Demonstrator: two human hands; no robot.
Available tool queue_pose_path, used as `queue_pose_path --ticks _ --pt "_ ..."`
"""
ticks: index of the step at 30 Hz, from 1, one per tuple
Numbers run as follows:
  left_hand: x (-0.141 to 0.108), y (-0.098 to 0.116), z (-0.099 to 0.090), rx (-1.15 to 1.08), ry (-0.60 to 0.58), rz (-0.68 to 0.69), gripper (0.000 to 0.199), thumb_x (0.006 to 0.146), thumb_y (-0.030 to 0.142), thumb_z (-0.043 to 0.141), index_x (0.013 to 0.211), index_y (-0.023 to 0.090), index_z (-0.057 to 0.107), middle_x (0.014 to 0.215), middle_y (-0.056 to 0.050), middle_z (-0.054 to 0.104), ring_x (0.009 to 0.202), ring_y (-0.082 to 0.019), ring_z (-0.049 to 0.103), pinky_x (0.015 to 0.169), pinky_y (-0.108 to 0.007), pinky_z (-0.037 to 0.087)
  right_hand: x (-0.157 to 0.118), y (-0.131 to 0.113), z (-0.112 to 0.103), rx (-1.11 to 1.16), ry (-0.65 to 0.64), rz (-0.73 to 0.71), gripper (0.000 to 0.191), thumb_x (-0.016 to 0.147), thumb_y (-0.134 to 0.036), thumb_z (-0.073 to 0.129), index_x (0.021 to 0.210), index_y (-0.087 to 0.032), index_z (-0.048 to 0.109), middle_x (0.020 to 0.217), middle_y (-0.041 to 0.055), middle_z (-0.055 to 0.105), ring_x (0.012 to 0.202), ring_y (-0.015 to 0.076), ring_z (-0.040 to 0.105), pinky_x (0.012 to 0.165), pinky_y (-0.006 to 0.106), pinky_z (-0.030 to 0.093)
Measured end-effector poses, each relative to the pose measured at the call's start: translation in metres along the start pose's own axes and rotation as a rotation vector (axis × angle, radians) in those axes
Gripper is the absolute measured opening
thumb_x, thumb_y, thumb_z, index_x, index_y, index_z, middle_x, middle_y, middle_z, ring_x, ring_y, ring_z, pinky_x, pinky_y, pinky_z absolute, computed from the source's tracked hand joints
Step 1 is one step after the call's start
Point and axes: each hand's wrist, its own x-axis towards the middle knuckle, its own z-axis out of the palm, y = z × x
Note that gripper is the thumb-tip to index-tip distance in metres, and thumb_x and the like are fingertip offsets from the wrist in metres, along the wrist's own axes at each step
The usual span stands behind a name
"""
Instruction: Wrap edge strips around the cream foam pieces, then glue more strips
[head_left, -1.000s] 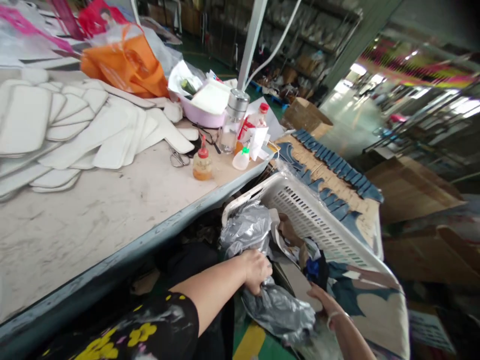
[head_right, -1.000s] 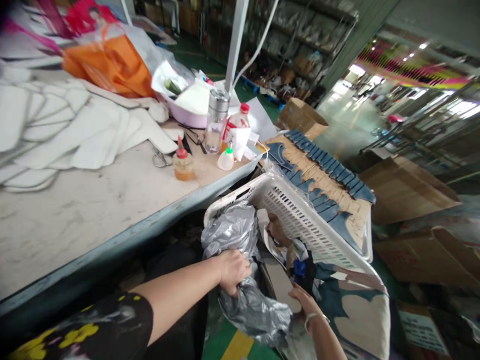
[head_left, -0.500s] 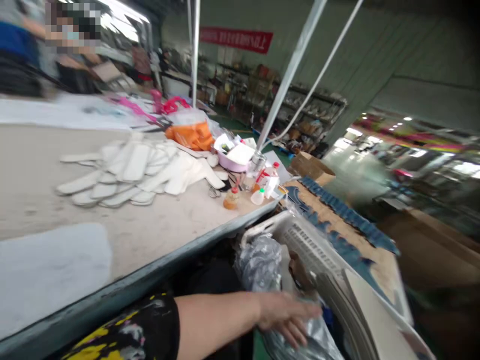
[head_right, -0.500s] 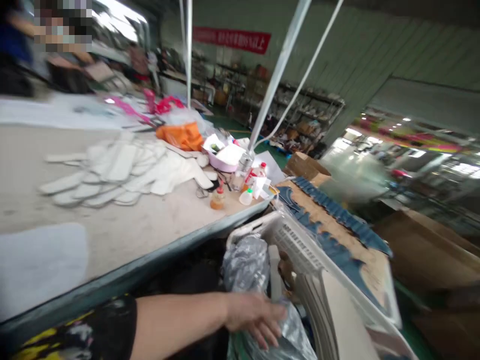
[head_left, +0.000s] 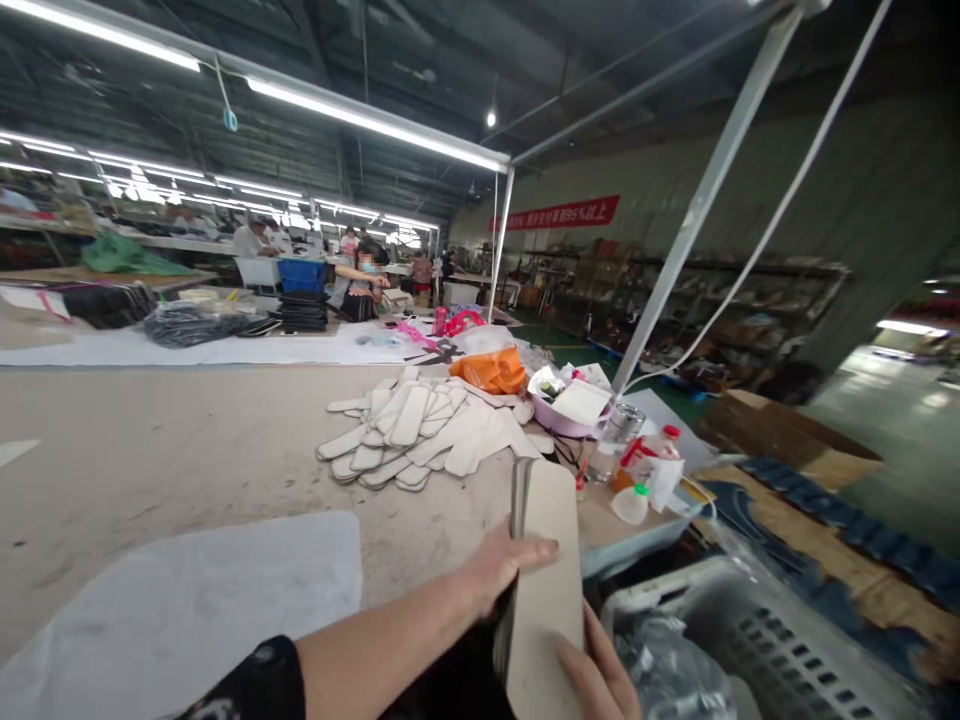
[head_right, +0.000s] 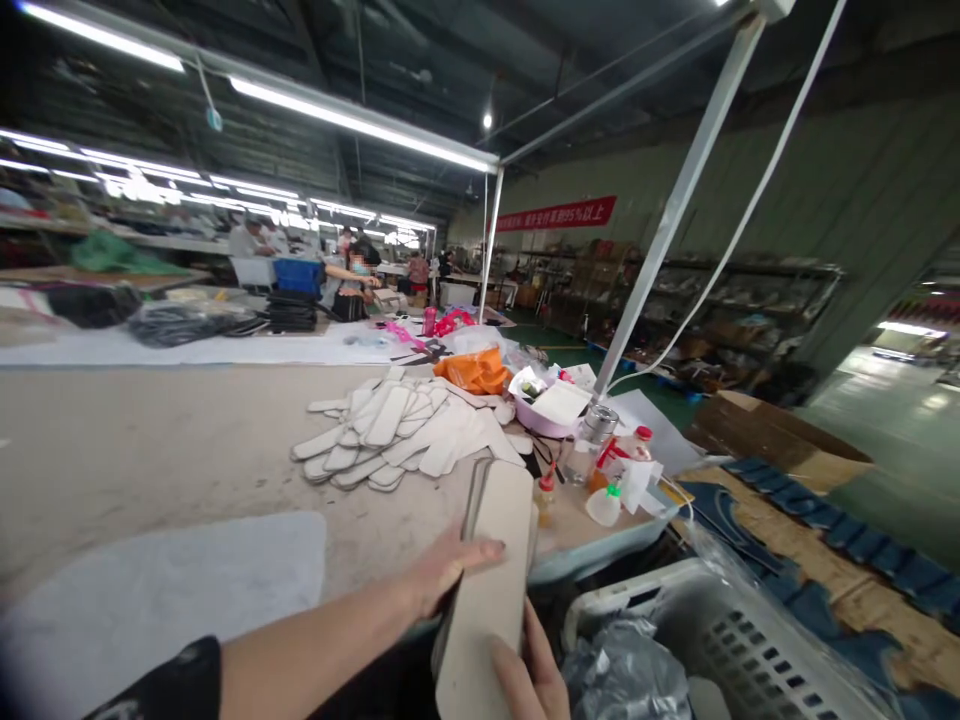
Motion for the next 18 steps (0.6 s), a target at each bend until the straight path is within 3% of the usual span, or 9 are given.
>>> queue_pose_path --ticks 2,4,7,9,11,15,18 --pt "0.022 0.015 -0.031 0.327 0.055 0.062 0.054 0.070 0.040 0.064 0.115 0.014 0.050 0.092 -0.009 0.067 0.075 -0.020 0.064 0.069 -0.033 0.052 0.019 -0.007 0.040 0.078 -0.154 -0.070 0.085 0.061 -0.054 0.066 0.135 -0.020 0.039 0.115 0.0064 0.062 0.103 0.0310 0.058 0.078 0.038 0.052" --pt "0.043 0.021 -0.062 0.687 0.163 0.074 0.056 0.077 0.044 0.056 0.122 0.014 0.044 0.103 -0.011 0.065 0.087 -0.021 0.064 0.075 -0.033 0.051 0.043 -0.009 0.075 -0.015 -0.208 -0.154 0.073 0.072 -0.051 0.057 0.134 -0.017 0.038 0.120 0.0076 0.059 0.107 0.0272 0.056 0.084 0.035 0.049" --pt "0.067 0.013 -0.100 0.990 0.317 0.023 0.071 0.071 0.038 0.062 0.129 0.008 0.034 0.122 -0.019 0.054 0.111 -0.028 0.053 0.092 -0.040 0.041 0.076 -0.001 0.109 -0.536 -0.222 -0.241 0.057 0.077 -0.045 0.049 0.125 -0.014 0.049 0.115 0.0119 0.061 0.107 0.0275 0.056 0.088 0.035 0.045" --pt "0.076 -0.001 -0.118 1.074 0.365 0.001 0.076 0.068 0.032 0.065 0.131 0.008 0.031 0.131 -0.022 0.046 0.121 -0.031 0.043 0.099 -0.043 0.033 0.092 0.008 0.120 -0.908 -0.193 -0.277 0.048 0.077 -0.043 0.050 0.116 -0.015 0.055 0.110 0.0135 0.062 0.107 0.0284 0.055 0.088 0.036 0.044" --pt "0.078 -0.015 -0.127 1.146 0.383 0.000 0.070 0.072 0.032 0.060 0.132 0.010 0.032 0.133 -0.020 0.043 0.124 -0.028 0.040 0.102 -0.040 0.030 0.100 0.016 0.123 -1.090 -0.139 -0.308 0.046 0.077 -0.047 0.051 0.111 -0.017 0.057 0.107 0.0136 0.062 0.105 0.0275 0.056 0.086 0.035 0.044" --pt "0.073 -0.030 -0.135 1.233 0.439 0.044 0.063 0.075 0.038 0.057 0.129 0.011 0.039 0.135 -0.017 0.040 0.124 -0.026 0.039 0.102 -0.035 0.030 0.106 0.025 0.122 -1.004 -0.031 -0.275 0.052 0.070 -0.056 0.056 0.105 -0.018 0.054 0.089 0.0089 0.067 0.086 0.0241 0.063 0.072 0.031 0.047" --pt "0.064 -0.030 -0.140 1.291 0.502 0.082 0.059 0.070 0.041 0.062 0.120 0.013 0.049 0.132 -0.015 0.042 0.123 -0.027 0.038 0.101 -0.036 0.029 0.107 0.030 0.125 -0.869 -0.067 -0.282 0.046 0.069 -0.054 0.056 0.097 -0.017 0.054 0.071 0.0038 0.067 0.075 0.0222 0.064 0.067 0.030 0.045"
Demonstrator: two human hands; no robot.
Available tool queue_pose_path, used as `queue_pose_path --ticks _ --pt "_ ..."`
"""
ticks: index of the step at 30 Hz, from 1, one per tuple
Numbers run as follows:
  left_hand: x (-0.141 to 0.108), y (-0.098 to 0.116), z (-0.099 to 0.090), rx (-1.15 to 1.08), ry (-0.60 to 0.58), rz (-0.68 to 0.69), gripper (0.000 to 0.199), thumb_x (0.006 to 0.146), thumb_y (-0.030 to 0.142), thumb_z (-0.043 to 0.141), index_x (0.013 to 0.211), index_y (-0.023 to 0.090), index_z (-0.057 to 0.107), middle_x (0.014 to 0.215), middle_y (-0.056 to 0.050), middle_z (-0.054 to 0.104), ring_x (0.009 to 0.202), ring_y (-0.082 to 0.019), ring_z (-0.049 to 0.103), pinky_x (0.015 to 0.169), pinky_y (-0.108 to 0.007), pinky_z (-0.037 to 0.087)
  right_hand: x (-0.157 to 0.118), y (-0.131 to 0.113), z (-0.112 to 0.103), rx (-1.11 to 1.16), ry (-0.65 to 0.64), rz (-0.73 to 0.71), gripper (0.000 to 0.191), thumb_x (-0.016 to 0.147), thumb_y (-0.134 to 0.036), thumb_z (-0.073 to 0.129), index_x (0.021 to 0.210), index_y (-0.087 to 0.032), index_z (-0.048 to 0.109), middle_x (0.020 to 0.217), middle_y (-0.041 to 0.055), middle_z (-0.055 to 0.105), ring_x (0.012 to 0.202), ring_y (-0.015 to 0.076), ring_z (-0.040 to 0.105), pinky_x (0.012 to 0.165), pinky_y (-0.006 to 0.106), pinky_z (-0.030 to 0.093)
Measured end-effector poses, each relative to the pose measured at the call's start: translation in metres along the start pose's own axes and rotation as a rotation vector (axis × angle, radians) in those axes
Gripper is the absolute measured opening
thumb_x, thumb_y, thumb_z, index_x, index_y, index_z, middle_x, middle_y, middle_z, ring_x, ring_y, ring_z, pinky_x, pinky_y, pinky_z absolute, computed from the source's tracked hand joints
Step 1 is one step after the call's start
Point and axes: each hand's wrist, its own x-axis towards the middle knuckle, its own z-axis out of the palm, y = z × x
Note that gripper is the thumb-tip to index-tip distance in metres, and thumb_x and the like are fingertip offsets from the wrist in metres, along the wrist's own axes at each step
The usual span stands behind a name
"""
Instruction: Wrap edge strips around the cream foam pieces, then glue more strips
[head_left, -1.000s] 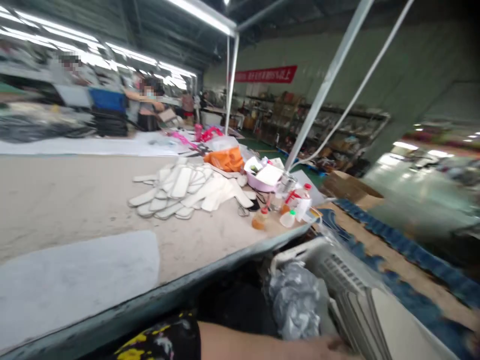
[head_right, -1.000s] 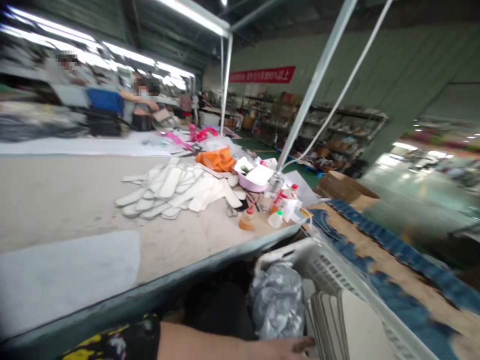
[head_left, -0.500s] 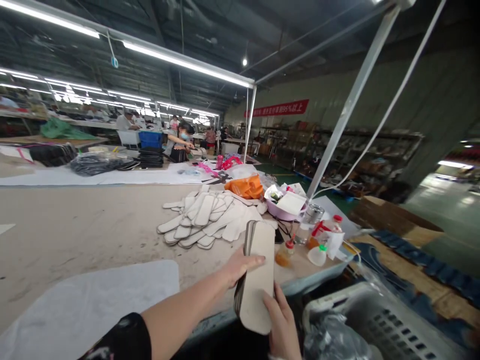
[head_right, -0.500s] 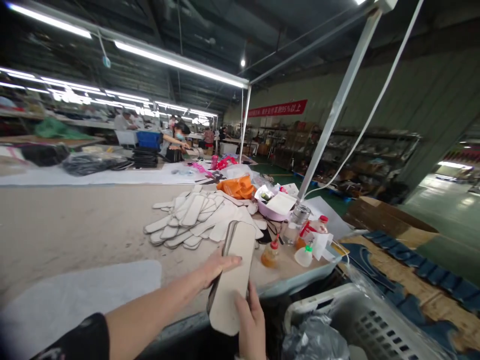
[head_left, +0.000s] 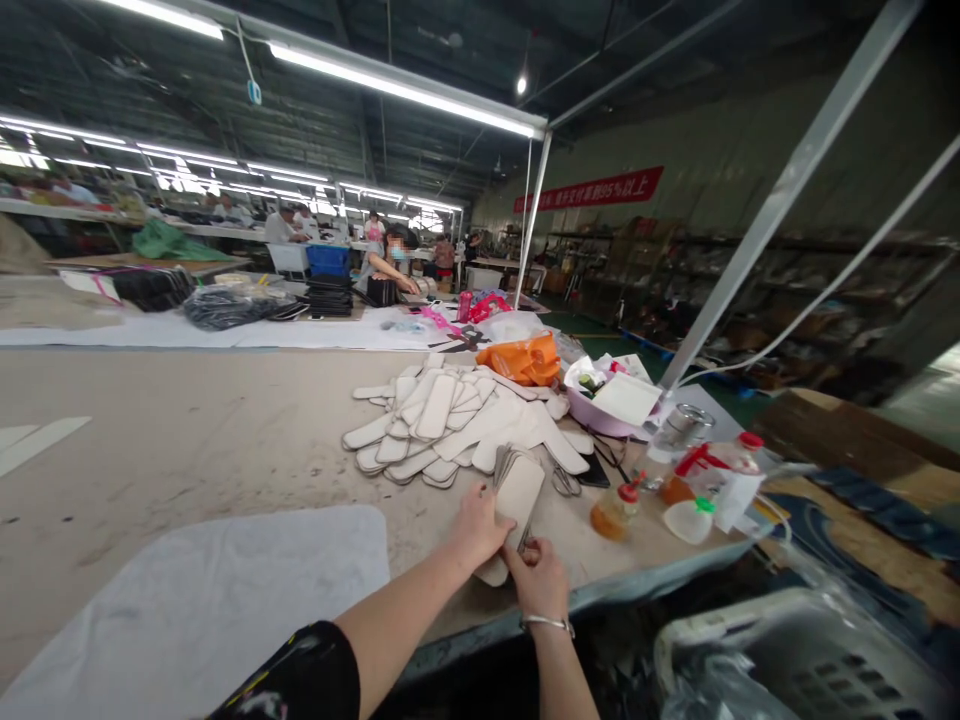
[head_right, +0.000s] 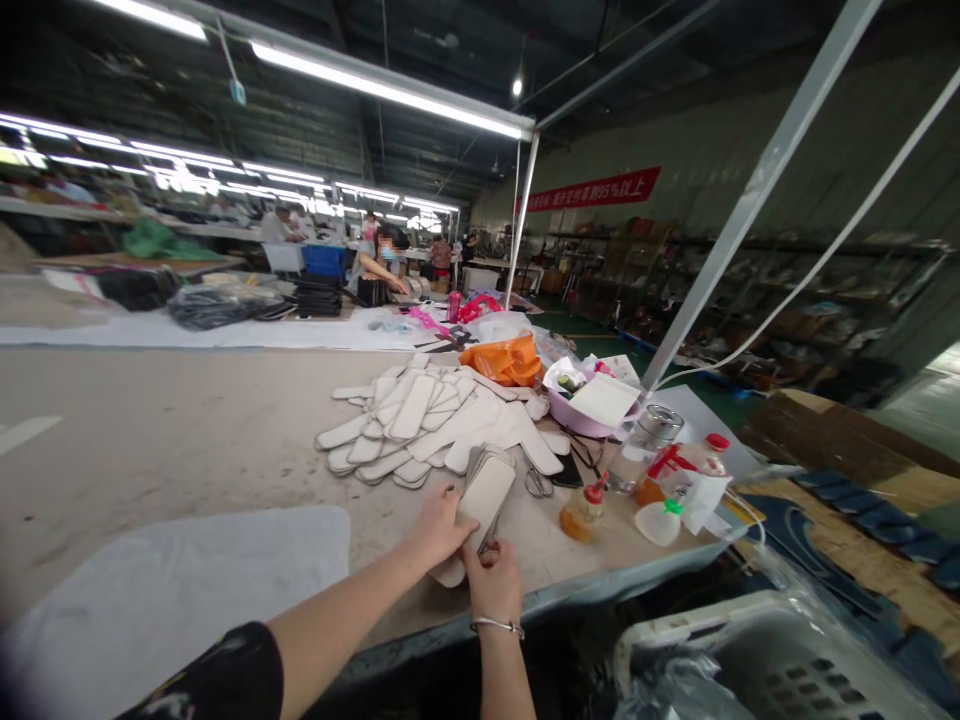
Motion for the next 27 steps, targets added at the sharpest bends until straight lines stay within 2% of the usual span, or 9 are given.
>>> queue_pose_path --ticks 3,6,12,16,19,24,27 --pt "-0.005 -0.008 -0.006 0.030 0.042 0.008 0.047 0.069 0.039 0.064 0.108 0.014 0.058 0.113 -0.011 0.053 0.109 -0.025 0.048 0.096 -0.033 0.033 0.002 -0.003 0.007 0.114 -0.024 -0.001 0.041 0.067 -0.051 0.059 0.089 -0.017 0.055 0.062 0.0022 0.066 0.067 0.0213 0.064 0.062 0.028 0.044" --pt "-0.004 -0.015 -0.008 0.031 0.075 -0.004 0.038 0.068 0.032 0.065 0.102 0.015 0.061 0.101 -0.009 0.058 0.097 -0.021 0.054 0.089 -0.030 0.038 0.005 -0.006 0.010 0.191 0.005 0.032 0.036 0.066 -0.046 0.060 0.085 -0.016 0.058 0.062 0.0026 0.067 0.065 0.0206 0.064 0.060 0.028 0.044" --pt "0.006 -0.018 -0.007 -0.044 0.136 -0.040 0.025 0.066 0.021 0.068 0.090 0.016 0.064 0.089 -0.005 0.062 0.082 -0.017 0.056 0.075 -0.025 0.040 0.007 -0.011 0.005 0.192 0.101 0.035 0.028 0.067 -0.043 0.057 0.078 -0.017 0.063 0.073 0.0060 0.069 0.072 0.0223 0.064 0.067 0.031 0.044" --pt "0.014 -0.019 -0.011 -0.122 0.139 -0.065 0.014 0.066 0.014 0.065 0.080 0.017 0.064 0.076 -0.001 0.063 0.073 -0.014 0.056 0.070 -0.025 0.039 0.005 -0.013 0.006 0.217 0.144 -0.011 0.032 0.074 -0.047 0.050 0.079 -0.019 0.064 0.076 0.0051 0.068 0.074 0.0207 0.063 0.068 0.030 0.045" --pt "0.022 -0.017 -0.015 -0.201 0.144 -0.069 0.014 0.067 0.013 0.062 0.080 0.016 0.064 0.071 -0.001 0.063 0.070 -0.015 0.056 0.069 -0.026 0.039 0.006 -0.011 0.008 0.219 0.186 -0.034 0.037 0.075 -0.049 0.050 0.083 -0.017 0.066 0.082 0.0074 0.067 0.077 0.0216 0.061 0.072 0.031 0.045" --pt "0.031 -0.008 -0.028 -0.378 0.100 -0.012 0.014 0.070 0.017 0.057 0.082 0.014 0.062 0.073 -0.003 0.063 0.070 -0.015 0.056 0.066 -0.025 0.041 0.011 -0.006 0.006 0.283 0.427 -0.021 0.051 0.076 -0.051 0.050 0.106 -0.011 0.062 0.111 0.0163 0.057 0.092 0.0241 0.057 0.081 0.035 0.046" --pt "0.023 -0.013 -0.053 -0.459 0.012 0.060 0.019 0.073 0.021 0.052 0.088 0.013 0.060 0.075 -0.003 0.062 0.067 -0.014 0.056 0.062 -0.024 0.042 0.014 -0.006 0.002 0.351 0.528 -0.022 0.055 0.075 -0.051 0.051 0.112 -0.010 0.058 0.119 0.0177 0.051 0.099 0.0245 0.055 0.081 0.035 0.047"
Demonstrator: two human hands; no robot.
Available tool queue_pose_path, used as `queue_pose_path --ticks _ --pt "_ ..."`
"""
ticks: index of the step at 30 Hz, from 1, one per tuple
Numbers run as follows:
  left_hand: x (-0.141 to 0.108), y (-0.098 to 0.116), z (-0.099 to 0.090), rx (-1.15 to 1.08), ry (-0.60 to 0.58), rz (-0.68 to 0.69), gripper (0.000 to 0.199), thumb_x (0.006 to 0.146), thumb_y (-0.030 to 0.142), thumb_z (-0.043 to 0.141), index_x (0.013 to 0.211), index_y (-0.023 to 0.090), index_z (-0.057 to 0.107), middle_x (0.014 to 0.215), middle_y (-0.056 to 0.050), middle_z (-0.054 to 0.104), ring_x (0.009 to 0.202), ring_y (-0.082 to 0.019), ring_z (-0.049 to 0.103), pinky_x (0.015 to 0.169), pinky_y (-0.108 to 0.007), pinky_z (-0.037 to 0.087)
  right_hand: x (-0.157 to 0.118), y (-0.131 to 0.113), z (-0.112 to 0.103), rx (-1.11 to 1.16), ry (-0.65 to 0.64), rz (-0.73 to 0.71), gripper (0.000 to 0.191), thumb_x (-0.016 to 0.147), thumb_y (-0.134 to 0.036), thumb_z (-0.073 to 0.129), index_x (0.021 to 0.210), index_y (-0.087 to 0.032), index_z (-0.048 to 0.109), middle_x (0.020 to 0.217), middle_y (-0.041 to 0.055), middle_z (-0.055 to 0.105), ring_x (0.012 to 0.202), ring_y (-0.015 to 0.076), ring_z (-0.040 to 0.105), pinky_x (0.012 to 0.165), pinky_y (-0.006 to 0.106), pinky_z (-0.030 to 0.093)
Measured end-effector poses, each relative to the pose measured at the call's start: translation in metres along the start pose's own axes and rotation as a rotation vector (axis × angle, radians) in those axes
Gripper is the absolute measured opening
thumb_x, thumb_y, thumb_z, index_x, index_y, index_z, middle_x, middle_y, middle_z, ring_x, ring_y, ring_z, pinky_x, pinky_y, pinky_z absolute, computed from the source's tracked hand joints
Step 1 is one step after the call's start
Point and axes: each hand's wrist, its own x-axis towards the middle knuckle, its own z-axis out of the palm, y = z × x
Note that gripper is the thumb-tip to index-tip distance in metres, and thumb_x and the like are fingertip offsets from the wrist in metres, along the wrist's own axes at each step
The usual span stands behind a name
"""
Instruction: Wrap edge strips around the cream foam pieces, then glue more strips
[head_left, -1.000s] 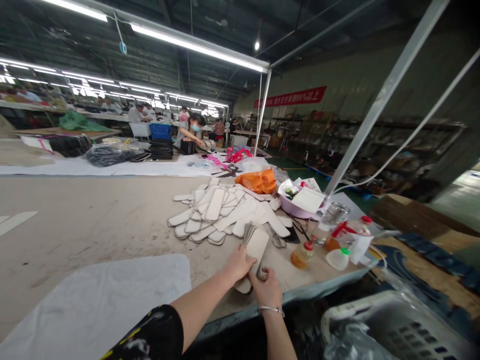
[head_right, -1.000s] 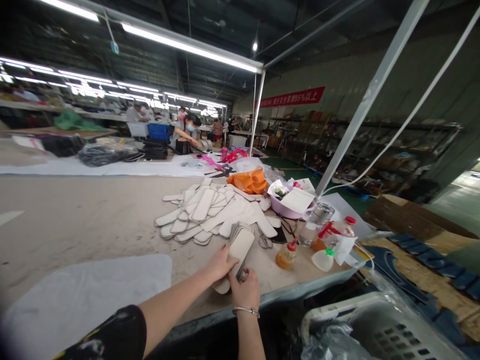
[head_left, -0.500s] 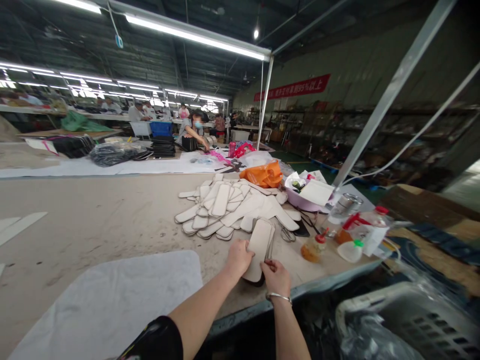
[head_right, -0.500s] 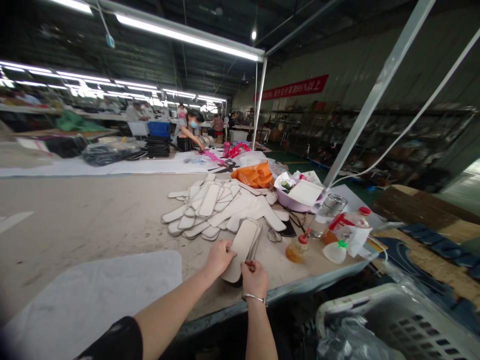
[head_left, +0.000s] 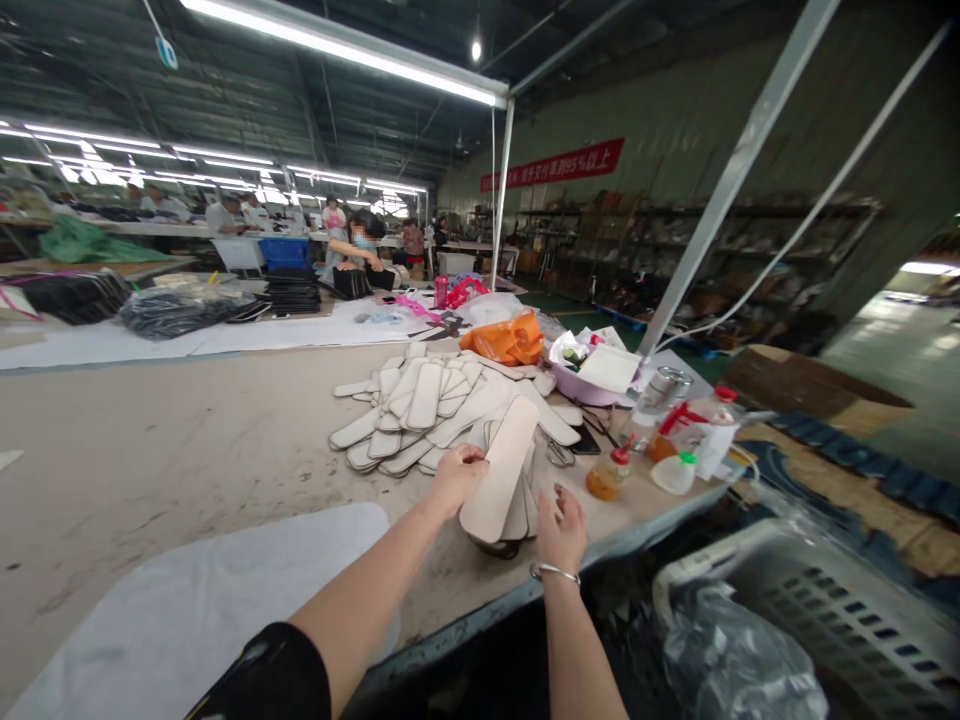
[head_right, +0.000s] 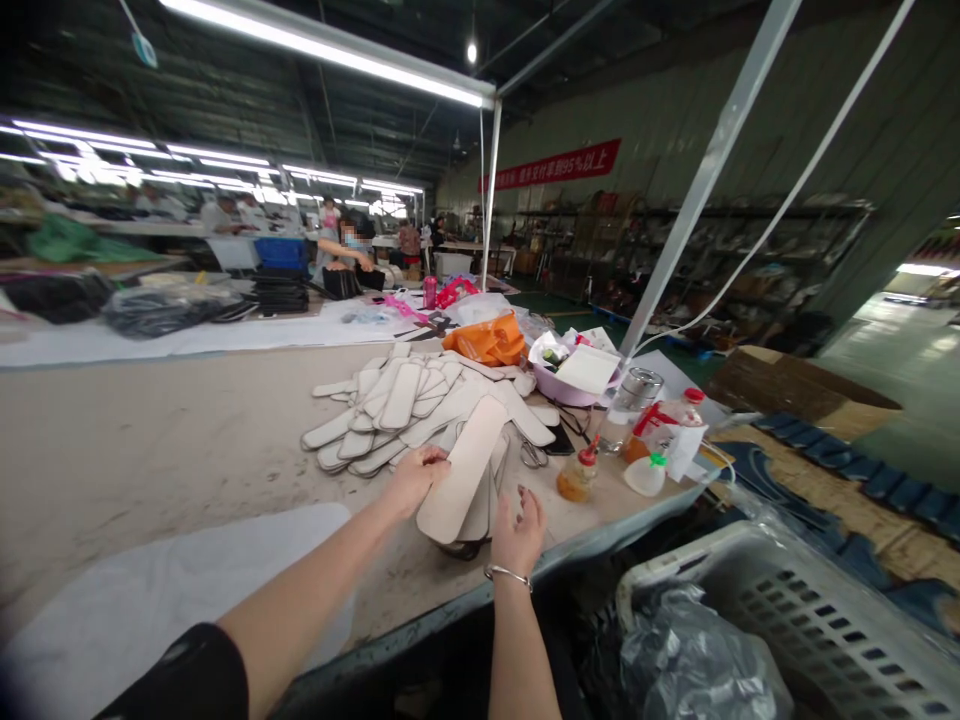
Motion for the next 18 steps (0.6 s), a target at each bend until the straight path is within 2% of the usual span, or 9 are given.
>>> queue_pose_path --ticks 2,6,8,9,11,13,15,18 --pt "-0.011 -0.001 -0.031 -0.019 -0.092 0.030 0.023 0.075 0.026 0.051 0.091 0.012 0.059 0.078 -0.003 0.063 0.066 -0.013 0.056 0.060 -0.023 0.042 0.000 -0.005 -0.001 0.042 -0.003 -0.001 0.054 0.075 -0.051 0.052 0.111 -0.010 0.057 0.116 0.0171 0.053 0.092 0.0223 0.057 0.079 0.035 0.048" --pt "-0.053 -0.019 -0.118 0.097 -0.297 0.037 0.022 0.073 0.029 0.056 0.087 0.013 0.063 0.072 -0.001 0.064 0.061 -0.012 0.056 0.056 -0.021 0.042 -0.017 -0.019 -0.003 0.249 -0.115 -0.021 0.050 0.074 -0.052 0.055 0.103 -0.011 0.059 0.090 0.0114 0.064 0.076 0.0195 0.060 0.073 0.034 0.049" --pt "-0.081 -0.031 -0.156 0.208 -0.387 0.011 0.015 0.068 0.023 0.062 0.079 0.015 0.067 0.067 0.001 0.064 0.060 -0.011 0.056 0.055 -0.019 0.041 -0.032 -0.021 -0.003 0.287 -0.200 -0.055 0.051 0.073 -0.052 0.058 0.104 -0.012 0.059 0.090 0.0107 0.064 0.076 0.0202 0.060 0.072 0.034 0.049" --pt "-0.094 -0.038 -0.171 0.265 -0.420 -0.007 0.013 0.065 0.021 0.064 0.077 0.016 0.068 0.066 0.002 0.065 0.060 -0.011 0.057 0.055 -0.019 0.041 -0.038 -0.019 -0.002 0.281 -0.267 -0.095 0.051 0.074 -0.052 0.057 0.107 -0.013 0.058 0.097 0.0109 0.064 0.079 0.0208 0.060 0.075 0.035 0.049" --pt "-0.117 -0.052 -0.191 0.377 -0.448 -0.040 0.013 0.061 0.018 0.069 0.074 0.019 0.070 0.067 0.003 0.067 0.061 -0.011 0.059 0.057 -0.018 0.043 -0.048 -0.009 0.007 0.146 -0.435 -0.248 0.047 0.074 -0.049 0.059 0.111 -0.019 0.059 0.103 0.0080 0.063 0.087 0.0220 0.060 0.081 0.035 0.048" --pt "-0.134 -0.066 -0.201 0.498 -0.403 -0.055 0.015 0.059 0.017 0.072 0.074 0.019 0.071 0.071 0.002 0.068 0.066 -0.013 0.061 0.062 -0.020 0.045 -0.057 0.003 0.024 0.066 -0.668 -0.471 0.044 0.075 -0.049 0.059 0.110 -0.023 0.060 0.109 0.0060 0.062 0.090 0.0223 0.061 0.083 0.035 0.049" --pt "-0.149 -0.077 -0.204 0.623 -0.297 -0.042 0.020 0.063 0.017 0.070 0.083 0.018 0.071 0.083 -0.003 0.068 0.080 -0.017 0.062 0.074 -0.024 0.046 -0.068 0.012 0.042 0.007 -0.839 -0.719 0.043 0.075 -0.049 0.058 0.110 -0.026 0.061 0.117 0.0052 0.059 0.096 0.0236 0.060 0.084 0.035 0.050" --pt "-0.179 -0.085 -0.216 0.777 -0.110 -0.014 0.027 0.076 0.024 0.060 0.101 0.018 0.067 0.102 -0.009 0.064 0.101 -0.021 0.056 0.091 -0.030 0.041 -0.087 0.019 0.060 -0.157 -0.953 -0.968 0.044 0.076 -0.049 0.056 0.115 -0.030 0.059 0.123 0.0044 0.056 0.104 0.0247 0.058 0.085 0.037 0.051"
